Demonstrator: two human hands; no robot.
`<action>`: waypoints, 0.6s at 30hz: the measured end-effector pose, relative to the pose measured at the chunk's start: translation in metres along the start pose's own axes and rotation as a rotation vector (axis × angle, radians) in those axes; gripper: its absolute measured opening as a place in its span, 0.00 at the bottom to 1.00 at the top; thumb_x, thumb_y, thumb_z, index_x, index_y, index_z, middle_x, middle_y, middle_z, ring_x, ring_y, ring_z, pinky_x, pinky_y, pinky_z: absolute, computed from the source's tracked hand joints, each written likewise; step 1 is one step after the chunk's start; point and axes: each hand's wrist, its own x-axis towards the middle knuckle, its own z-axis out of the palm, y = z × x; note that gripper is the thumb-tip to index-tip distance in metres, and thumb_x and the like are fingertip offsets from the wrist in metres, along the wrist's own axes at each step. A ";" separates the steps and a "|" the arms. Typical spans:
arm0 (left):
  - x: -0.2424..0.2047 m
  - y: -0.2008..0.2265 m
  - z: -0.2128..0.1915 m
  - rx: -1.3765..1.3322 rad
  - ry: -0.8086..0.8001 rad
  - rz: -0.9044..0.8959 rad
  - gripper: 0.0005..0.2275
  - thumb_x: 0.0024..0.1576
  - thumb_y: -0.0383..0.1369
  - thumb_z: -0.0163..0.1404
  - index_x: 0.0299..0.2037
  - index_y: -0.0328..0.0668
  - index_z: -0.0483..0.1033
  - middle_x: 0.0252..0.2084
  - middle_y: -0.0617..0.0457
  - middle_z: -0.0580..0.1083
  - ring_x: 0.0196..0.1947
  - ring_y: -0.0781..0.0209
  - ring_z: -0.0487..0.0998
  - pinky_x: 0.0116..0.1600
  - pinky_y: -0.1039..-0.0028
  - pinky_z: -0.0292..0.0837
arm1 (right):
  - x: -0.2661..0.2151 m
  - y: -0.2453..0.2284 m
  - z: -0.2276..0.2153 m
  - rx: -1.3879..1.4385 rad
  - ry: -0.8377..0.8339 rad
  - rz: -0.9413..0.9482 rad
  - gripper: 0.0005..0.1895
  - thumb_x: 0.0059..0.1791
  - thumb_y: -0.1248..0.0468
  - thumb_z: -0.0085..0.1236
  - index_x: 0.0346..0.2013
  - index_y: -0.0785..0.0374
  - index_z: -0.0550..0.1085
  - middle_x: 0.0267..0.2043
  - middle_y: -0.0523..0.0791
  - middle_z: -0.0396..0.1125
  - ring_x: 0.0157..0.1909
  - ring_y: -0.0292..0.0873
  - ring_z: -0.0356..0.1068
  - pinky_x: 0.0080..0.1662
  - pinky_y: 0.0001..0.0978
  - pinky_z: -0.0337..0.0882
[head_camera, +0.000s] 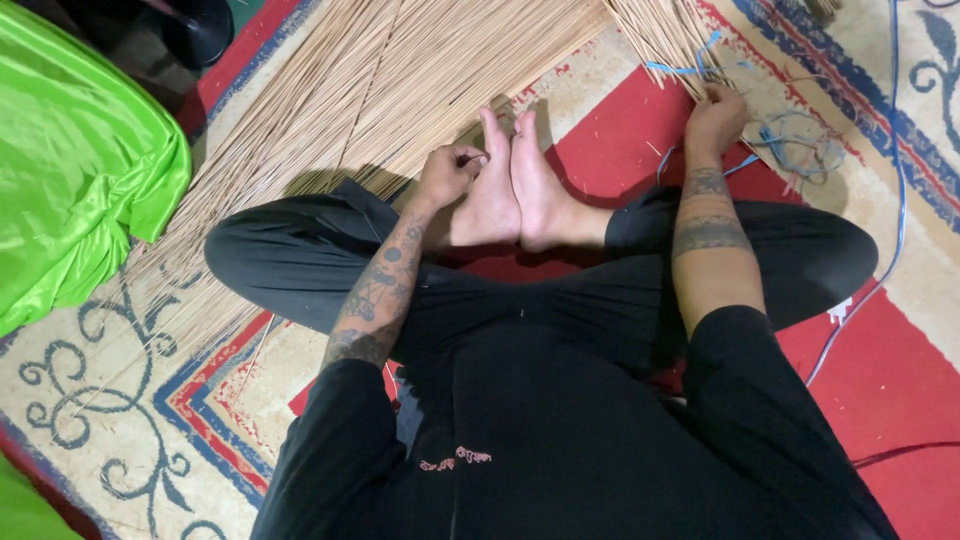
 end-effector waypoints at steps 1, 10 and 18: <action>0.006 -0.002 -0.006 -0.003 0.011 0.001 0.05 0.60 0.32 0.54 0.39 0.50 0.84 0.41 0.62 0.83 0.42 0.66 0.81 0.52 0.70 0.74 | 0.001 -0.023 -0.014 0.005 -0.001 -0.010 0.14 0.44 0.69 0.57 0.39 0.54 0.87 0.41 0.45 0.80 0.43 0.53 0.78 0.42 0.49 0.76; 0.076 -0.111 -0.103 0.490 0.344 -0.137 0.19 0.57 0.38 0.54 0.56 0.38 0.74 0.51 0.43 0.76 0.50 0.49 0.76 0.46 0.57 0.76 | -0.023 -0.119 -0.062 0.582 0.092 -0.467 0.10 0.53 0.71 0.47 0.42 0.63 0.78 0.41 0.48 0.75 0.38 0.42 0.72 0.39 0.32 0.74; 0.097 -0.216 -0.090 0.481 0.680 -0.324 0.11 0.56 0.26 0.49 0.42 0.51 0.83 0.43 0.50 0.74 0.48 0.44 0.78 0.51 0.51 0.76 | -0.032 0.021 0.047 0.274 -0.073 -0.195 0.09 0.44 0.68 0.61 0.37 0.55 0.83 0.33 0.48 0.74 0.38 0.51 0.75 0.43 0.42 0.74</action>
